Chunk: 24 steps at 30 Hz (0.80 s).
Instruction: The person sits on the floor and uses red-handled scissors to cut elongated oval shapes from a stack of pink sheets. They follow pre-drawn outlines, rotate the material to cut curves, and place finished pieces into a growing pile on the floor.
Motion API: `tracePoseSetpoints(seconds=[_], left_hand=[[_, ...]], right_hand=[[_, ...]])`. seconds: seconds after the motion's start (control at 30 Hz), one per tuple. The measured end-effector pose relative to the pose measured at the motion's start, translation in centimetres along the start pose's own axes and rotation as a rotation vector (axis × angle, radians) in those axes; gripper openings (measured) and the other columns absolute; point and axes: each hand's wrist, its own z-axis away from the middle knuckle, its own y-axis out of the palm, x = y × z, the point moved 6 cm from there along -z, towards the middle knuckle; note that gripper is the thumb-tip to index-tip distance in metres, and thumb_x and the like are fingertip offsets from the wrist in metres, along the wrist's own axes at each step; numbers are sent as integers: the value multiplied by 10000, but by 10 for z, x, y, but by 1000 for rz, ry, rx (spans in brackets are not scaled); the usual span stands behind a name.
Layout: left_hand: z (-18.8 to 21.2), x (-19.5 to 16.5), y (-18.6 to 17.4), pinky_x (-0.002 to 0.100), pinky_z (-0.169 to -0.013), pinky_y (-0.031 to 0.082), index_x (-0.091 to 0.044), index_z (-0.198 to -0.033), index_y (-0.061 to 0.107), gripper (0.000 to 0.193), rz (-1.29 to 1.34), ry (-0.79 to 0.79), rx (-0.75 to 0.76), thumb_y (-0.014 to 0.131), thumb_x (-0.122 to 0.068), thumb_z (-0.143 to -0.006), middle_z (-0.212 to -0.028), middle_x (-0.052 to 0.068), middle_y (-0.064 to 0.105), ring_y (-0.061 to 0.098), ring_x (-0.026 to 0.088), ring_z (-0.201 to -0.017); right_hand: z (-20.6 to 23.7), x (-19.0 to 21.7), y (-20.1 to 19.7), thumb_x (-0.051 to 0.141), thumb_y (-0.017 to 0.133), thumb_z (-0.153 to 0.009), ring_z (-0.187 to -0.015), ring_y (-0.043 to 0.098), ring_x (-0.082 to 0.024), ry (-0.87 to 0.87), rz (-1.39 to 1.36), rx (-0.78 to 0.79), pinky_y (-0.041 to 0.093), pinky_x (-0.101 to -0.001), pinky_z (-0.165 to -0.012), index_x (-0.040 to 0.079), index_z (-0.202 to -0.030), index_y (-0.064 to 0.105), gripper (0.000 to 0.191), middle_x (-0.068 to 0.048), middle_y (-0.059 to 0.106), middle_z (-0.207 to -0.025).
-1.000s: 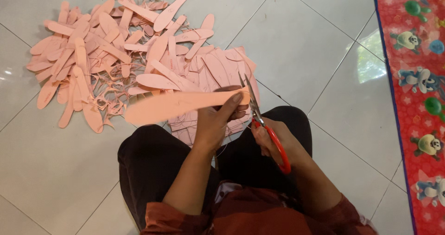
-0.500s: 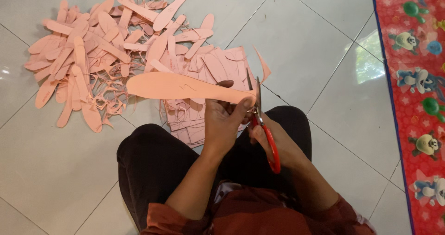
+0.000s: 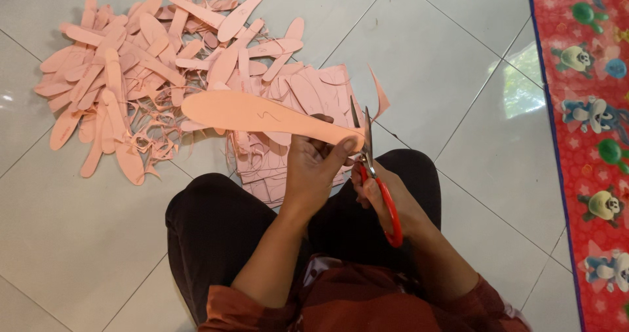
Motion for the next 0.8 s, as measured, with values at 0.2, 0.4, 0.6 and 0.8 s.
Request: tracePoseSetpoints(seconds=[0.2, 0.4, 0.6, 0.8], left_hand=[[-1, -8, -6, 267, -722, 596, 41, -1372, 376, 577, -83, -51, 62, 724, -85, -930, -1052, 139, 683, 682, 144, -938], [-3, -15, -11, 258, -732, 584, 26, -1409, 369, 625, -188, -94, 126, 738, -113, -924, -1029, 119, 693, 680, 134, -904], [-2, -28, -15, 232, -677, 538, 15, -1433, 404, 669, -298, -138, 176, 765, -150, -894, -945, 67, 702, 613, 90, -788], [-1, -35, -17, 217, -657, 536, 11, -1423, 429, 668, -395, -174, 184, 774, -167, -880, -901, 27, 692, 597, 69, -756]], right_hand=[[5, -3, -6, 751, 461, -908, -645, 456, -116, 59, 7, 9, 425, -280, -572, 56, -966, 553, 703, -1, 488, -756], [10, -6, -17, 634, 495, -931, -610, 457, -101, 84, 112, 62, 422, -279, -537, 72, -888, 541, 565, 19, 465, -703], [9, -4, -26, 404, 548, -958, -576, 437, -127, 142, 310, 109, 413, -314, -522, 42, -854, 559, 377, -15, 462, -622], [11, -6, -30, 321, 580, -940, -526, 422, -133, 206, 375, 117, 402, -324, -491, 32, -804, 583, 319, -15, 459, -562]])
